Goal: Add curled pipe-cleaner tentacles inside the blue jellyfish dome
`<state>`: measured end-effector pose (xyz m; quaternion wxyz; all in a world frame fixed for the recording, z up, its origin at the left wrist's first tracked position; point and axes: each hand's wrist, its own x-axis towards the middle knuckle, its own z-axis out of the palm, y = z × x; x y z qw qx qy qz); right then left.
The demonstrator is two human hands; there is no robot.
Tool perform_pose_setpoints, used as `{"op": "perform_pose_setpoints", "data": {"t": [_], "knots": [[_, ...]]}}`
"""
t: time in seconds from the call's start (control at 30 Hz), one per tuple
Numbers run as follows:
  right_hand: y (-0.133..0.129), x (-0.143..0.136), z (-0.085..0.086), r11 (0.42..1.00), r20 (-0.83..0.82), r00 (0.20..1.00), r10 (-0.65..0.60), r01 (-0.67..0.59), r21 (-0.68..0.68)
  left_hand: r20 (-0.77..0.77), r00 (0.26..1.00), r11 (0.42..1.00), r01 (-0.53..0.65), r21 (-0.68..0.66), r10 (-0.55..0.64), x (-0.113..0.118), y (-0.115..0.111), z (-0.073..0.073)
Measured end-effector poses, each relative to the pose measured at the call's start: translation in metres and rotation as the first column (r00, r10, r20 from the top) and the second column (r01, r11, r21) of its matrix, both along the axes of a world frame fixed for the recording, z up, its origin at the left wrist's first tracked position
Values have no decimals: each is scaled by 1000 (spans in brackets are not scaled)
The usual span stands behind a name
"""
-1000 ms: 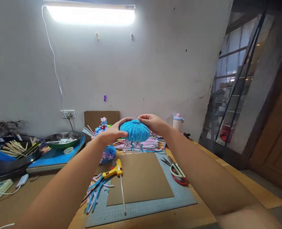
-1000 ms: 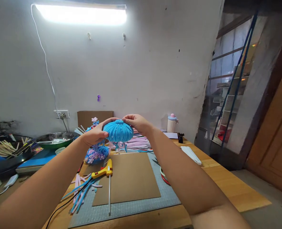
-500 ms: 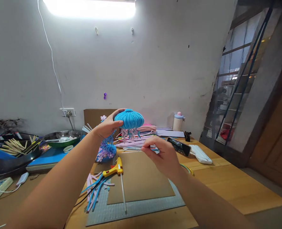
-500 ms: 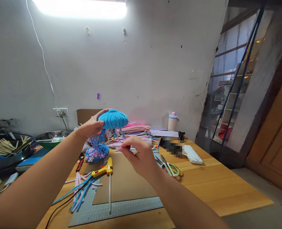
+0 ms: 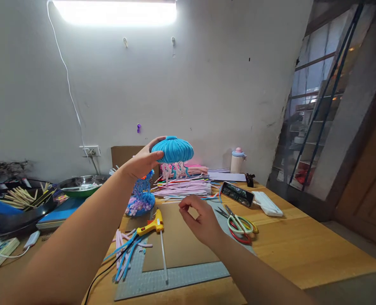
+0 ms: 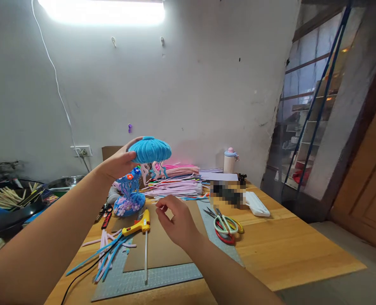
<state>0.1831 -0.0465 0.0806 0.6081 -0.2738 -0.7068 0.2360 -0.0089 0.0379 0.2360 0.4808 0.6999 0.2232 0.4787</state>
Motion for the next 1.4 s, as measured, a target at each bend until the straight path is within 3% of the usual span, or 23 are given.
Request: {"op": "perform_pose_setpoints", "data": {"t": [0.17,0.33,0.5,0.67,0.83,1.0,1.2,1.4], "knots": [[3,6,-7,996,-171,985,-9,-6,-85,7,1000,1000,9,-1,-9,-1,-7,5],[15,7,9,972,-437,898,-54,-53,-228,14,999,999,38,19,-38,-1,-13,7],[19,0,30,905,-600,800,-11,-248,-346,14,998,998,54,23,-54,1,-15,6],[4,-7,37,805,-720,691,54,-457,-378,9,997,996,77,33,-77,5,-18,3],[-7,-2,38,759,-759,647,68,-527,-381,4,997,996,76,35,-76,7,-21,2],[-3,7,34,819,-740,670,57,-456,-349,11,999,998,53,45,-54,4,-24,6],[6,8,27,885,-626,780,11,-299,-358,4,999,998,47,52,-47,3,-33,9],[8,-2,25,909,-466,885,0,-194,-368,-3,999,999,33,25,-33,3,-35,0]]}}
